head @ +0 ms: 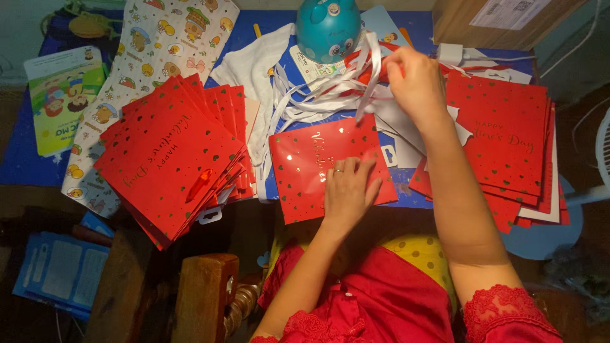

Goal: The person assembles red Valentine's Day gift bags by folding the flat paper into shape, threading red ribbons through the handle slots, and securing the bottom flaps with adhesive. The person handles multiple bags one at a time, repeatedly performing the same steps.

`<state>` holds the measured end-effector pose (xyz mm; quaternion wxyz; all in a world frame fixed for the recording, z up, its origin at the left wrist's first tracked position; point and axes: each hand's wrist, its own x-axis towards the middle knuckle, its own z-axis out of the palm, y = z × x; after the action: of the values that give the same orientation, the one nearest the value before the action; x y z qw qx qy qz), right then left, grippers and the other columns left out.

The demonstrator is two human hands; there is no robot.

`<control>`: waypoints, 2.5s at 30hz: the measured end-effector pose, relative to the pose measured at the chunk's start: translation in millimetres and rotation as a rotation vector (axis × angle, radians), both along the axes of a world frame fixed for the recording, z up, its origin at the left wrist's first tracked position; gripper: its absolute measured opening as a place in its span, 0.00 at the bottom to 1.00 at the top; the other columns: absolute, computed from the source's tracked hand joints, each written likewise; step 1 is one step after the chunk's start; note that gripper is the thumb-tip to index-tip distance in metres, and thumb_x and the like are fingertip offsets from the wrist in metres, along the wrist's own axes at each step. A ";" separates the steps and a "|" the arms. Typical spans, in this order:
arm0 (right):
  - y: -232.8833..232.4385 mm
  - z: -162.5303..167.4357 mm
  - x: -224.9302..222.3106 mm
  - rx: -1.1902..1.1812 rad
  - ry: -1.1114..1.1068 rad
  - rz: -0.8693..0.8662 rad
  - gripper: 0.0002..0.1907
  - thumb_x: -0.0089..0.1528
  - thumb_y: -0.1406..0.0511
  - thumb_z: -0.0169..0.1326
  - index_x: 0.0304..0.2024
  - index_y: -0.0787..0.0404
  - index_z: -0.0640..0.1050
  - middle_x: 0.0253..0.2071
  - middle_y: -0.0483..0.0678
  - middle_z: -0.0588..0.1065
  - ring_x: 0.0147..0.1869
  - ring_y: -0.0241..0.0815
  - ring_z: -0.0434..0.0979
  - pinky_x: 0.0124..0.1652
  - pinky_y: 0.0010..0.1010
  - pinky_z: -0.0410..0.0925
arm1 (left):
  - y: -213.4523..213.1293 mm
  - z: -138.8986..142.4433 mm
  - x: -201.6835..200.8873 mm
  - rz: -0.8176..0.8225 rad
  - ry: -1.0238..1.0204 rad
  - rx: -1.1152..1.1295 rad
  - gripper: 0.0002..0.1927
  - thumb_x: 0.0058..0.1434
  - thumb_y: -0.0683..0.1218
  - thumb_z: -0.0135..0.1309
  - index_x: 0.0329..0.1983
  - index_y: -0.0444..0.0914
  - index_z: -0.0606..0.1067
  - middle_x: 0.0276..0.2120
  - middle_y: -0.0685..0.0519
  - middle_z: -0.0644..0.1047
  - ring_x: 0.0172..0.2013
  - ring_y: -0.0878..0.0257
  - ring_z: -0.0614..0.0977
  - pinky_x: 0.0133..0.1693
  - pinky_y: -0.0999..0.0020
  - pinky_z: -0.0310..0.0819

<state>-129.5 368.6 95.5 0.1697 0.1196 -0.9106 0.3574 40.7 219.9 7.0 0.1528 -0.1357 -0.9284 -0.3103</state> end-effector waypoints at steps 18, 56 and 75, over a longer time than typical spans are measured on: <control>174.5 36.4 142.2 -0.324 -0.025 -0.161 0.07 0.74 0.70 0.50 0.52 0.65 0.77 0.45 0.45 0.76 0.45 0.30 0.76 0.49 0.22 0.70 | -1.8 -1.1 1.0 -0.019 0.012 0.001 0.21 0.60 0.52 0.61 0.55 0.42 0.75 0.44 0.49 0.72 0.46 0.51 0.73 0.47 0.55 0.65; 19.9 -85.4 193.2 -0.639 -0.507 0.229 0.03 0.60 0.68 0.59 0.37 0.58 0.81 0.49 0.42 0.74 0.52 0.36 0.77 0.48 0.29 0.75 | -36.1 24.4 33.4 -0.076 -0.540 0.714 0.17 0.67 0.37 0.49 0.59 0.31 0.72 0.49 0.47 0.82 0.51 0.62 0.84 0.54 0.67 0.78; 13.1 -72.5 186.5 -0.249 -0.322 0.263 0.05 0.58 0.66 0.62 0.33 0.62 0.79 0.45 0.45 0.75 0.53 0.46 0.77 0.54 0.38 0.67 | -44.3 21.2 31.5 -0.070 -0.708 0.802 0.16 0.64 0.38 0.57 0.55 0.31 0.76 0.47 0.49 0.83 0.48 0.64 0.85 0.52 0.67 0.81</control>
<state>57.0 381.7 23.0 -0.0123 0.1569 -0.8515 0.5002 72.2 175.6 28.3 -0.1403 0.0155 -0.7267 -0.6722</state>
